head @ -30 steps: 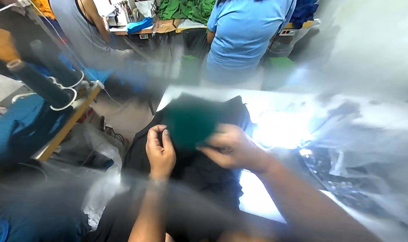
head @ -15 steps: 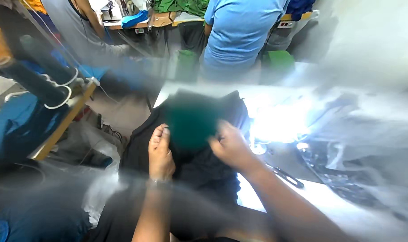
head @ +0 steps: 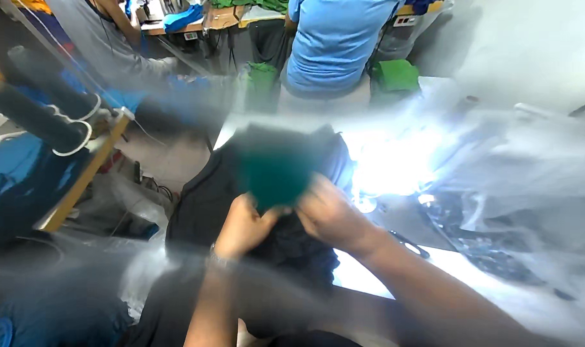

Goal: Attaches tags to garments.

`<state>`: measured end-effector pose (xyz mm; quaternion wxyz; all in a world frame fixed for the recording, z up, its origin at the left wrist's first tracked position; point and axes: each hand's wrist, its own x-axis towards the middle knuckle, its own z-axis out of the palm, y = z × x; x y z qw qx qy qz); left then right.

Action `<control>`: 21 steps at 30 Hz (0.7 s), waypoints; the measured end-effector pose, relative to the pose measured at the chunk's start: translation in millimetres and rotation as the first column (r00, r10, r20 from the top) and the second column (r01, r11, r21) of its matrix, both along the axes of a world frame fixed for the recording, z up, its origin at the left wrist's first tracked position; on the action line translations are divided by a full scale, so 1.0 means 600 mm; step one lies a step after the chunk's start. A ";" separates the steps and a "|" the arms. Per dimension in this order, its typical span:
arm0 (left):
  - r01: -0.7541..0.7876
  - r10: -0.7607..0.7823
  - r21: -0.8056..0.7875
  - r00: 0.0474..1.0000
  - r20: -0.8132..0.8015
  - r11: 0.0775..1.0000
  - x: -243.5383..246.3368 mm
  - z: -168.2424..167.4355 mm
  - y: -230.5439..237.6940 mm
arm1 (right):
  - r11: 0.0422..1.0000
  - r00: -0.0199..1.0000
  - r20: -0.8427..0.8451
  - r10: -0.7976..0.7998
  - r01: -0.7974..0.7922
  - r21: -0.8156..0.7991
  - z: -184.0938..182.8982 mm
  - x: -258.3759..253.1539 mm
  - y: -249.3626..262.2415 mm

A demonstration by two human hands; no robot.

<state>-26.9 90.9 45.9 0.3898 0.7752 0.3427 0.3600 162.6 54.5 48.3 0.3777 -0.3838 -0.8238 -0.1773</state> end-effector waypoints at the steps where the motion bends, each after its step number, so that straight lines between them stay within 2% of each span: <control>1: 0.013 -0.013 -0.023 1.000 -0.007 1.000 0.000 0.001 0.000 | 1.000 1.000 -0.020 0.018 -0.018 -0.007 -0.003 0.003 -0.002; 3: 0.036 -0.034 -0.069 0.999 0.029 0.997 0.001 0.002 -0.001 | 0.994 0.986 -0.154 0.057 -0.071 -0.082 -0.006 0.006 -0.005; 5: 0.063 -0.053 -0.111 0.995 0.088 0.992 0.002 0.001 -0.004 | 0.961 0.921 -0.388 0.027 -0.130 -0.243 -0.007 0.005 -0.013; 8: 0.058 -0.030 -0.155 0.984 0.178 0.986 0.003 -0.007 -0.008 | 0.823 0.703 -0.694 -0.154 -0.298 -0.484 -0.004 0.011 -0.026; 11: -0.010 0.059 -0.200 0.968 0.242 0.980 0.004 -0.024 -0.013 | 0.693 0.564 -0.729 -0.389 -0.342 -0.635 0.004 0.018 -0.032; 13: -0.047 0.109 -0.230 0.958 0.265 0.972 0.010 -0.030 -0.018 | 0.640 0.499 -0.747 -0.440 -0.409 -0.650 0.000 0.017 -0.033; 15: -0.085 0.149 -0.234 0.951 0.271 0.968 0.016 -0.035 -0.022 | 0.622 0.531 -0.731 -0.428 -0.414 -0.665 -0.001 0.014 -0.035; 19: -0.147 0.207 -0.224 0.940 0.273 0.964 0.021 -0.040 -0.029 | 0.709 0.796 -0.492 -0.353 -0.116 -0.695 0.007 -0.002 -0.043; 21: -0.154 0.218 -0.226 0.932 0.290 0.962 0.023 -0.040 -0.031 | 0.765 0.815 -0.468 -0.342 -0.047 -0.642 0.006 -0.010 -0.044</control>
